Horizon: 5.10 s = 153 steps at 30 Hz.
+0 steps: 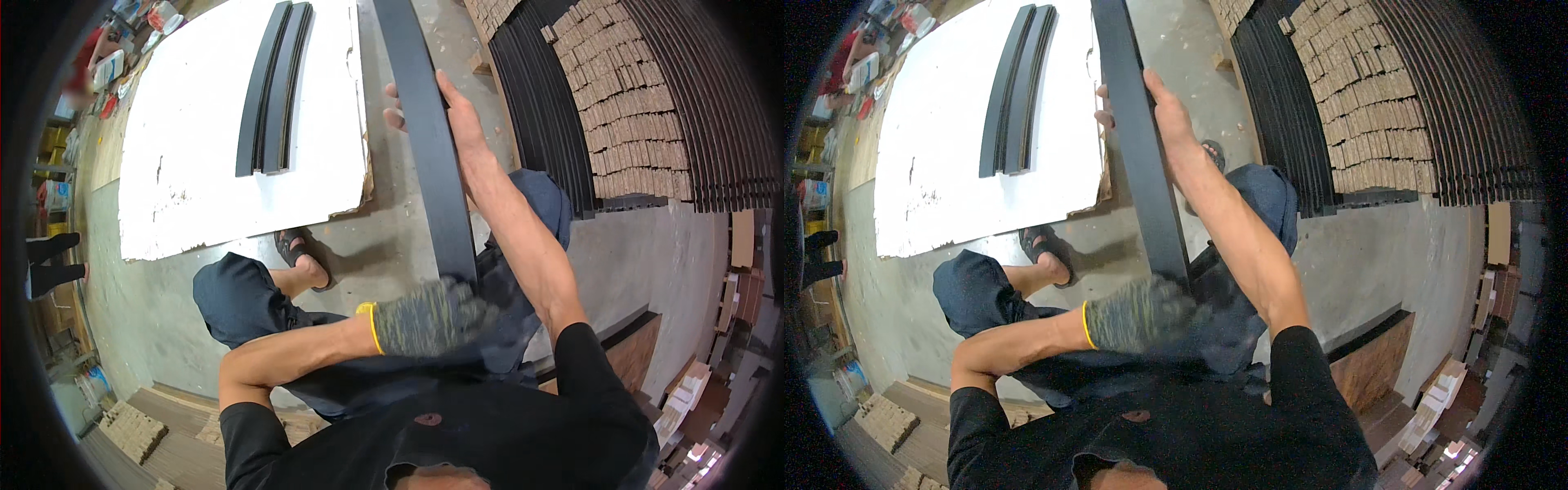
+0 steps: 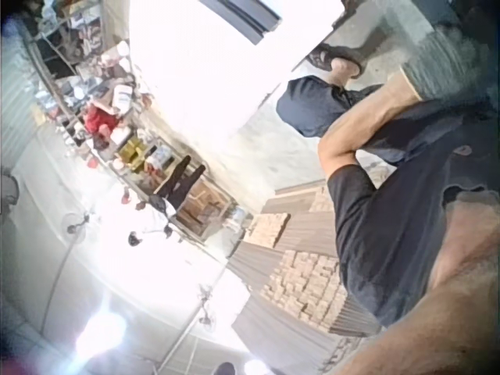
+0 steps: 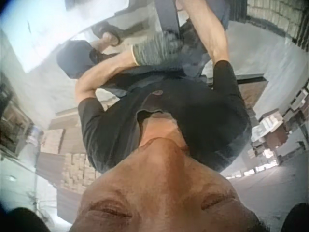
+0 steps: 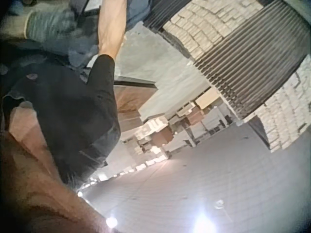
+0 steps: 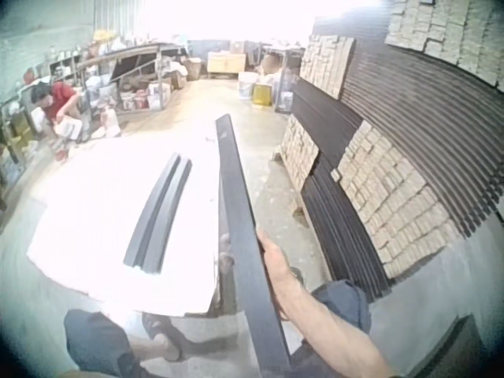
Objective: Picking up long grey slats from a large stack and inspecting the edges and surfaces by hand.
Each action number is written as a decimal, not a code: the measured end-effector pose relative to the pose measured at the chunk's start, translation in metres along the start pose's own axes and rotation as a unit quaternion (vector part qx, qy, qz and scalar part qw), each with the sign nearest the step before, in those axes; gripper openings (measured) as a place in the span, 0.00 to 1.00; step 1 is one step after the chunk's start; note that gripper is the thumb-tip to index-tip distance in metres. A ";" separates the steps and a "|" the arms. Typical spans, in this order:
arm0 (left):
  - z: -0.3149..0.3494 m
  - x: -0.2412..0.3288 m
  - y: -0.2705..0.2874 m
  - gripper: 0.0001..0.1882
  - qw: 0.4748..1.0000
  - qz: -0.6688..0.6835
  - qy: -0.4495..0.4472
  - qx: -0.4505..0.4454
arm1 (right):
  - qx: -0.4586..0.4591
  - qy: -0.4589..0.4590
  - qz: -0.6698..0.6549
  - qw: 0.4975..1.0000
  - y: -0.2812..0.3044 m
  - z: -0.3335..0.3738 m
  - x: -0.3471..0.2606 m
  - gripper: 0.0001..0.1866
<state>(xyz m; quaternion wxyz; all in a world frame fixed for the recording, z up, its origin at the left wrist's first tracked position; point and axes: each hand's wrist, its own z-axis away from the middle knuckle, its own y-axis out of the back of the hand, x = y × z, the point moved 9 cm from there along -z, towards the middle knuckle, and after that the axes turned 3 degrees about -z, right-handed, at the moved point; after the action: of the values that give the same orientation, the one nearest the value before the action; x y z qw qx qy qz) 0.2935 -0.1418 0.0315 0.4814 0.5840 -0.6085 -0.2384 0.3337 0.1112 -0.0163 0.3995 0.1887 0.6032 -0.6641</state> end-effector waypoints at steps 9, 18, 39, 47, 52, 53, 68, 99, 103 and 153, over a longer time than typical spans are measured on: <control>0.029 -0.110 0.098 0.20 0.932 -0.120 0.240 0.244 | 0.021 0.041 0.061 0.997 0.014 0.015 -0.031 0.27; 0.096 -0.214 0.168 0.12 0.816 -0.080 0.414 0.396 | 0.021 -0.008 0.314 0.949 -0.011 0.053 -0.038 0.44; 0.119 -0.261 0.203 0.08 0.749 -0.339 0.476 0.311 | -0.077 -0.075 0.446 0.889 -0.011 0.176 -0.007 0.32; 0.041 -0.177 0.130 0.19 0.880 -0.217 0.336 0.257 | -0.072 -0.098 0.456 0.882 -0.007 0.171 -0.009 0.37; 0.013 -0.120 0.092 0.21 0.935 -0.101 0.238 0.244 | -0.042 -0.056 0.454 0.888 -0.002 0.166 -0.010 0.30; 0.014 -0.122 0.097 0.21 0.934 -0.099 0.240 0.245 | -0.042 -0.058 0.454 0.888 -0.003 0.167 -0.011 0.30; 0.075 -0.221 0.150 0.10 0.859 -0.220 0.357 0.294 | -0.066 -0.063 0.434 0.896 -0.016 0.190 -0.016 0.35; 0.085 -0.233 0.145 0.14 0.844 -0.252 0.411 0.236 | -0.051 -0.061 0.443 0.893 -0.005 0.206 -0.035 0.32; 0.064 -0.201 0.132 0.13 0.875 -0.189 0.356 0.267 | -0.039 -0.086 0.445 0.890 0.003 0.207 -0.036 0.34; 0.165 -0.281 0.176 0.09 0.671 0.091 0.540 0.500 | -0.037 -0.101 0.420 0.901 -0.007 0.227 -0.033 0.32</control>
<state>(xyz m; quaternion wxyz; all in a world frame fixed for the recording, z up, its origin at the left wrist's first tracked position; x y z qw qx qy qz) 0.0249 0.1133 0.0251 0.3814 0.7057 -0.3205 0.5038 0.4012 -0.0953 0.0584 0.7065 0.3414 0.4489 -0.4276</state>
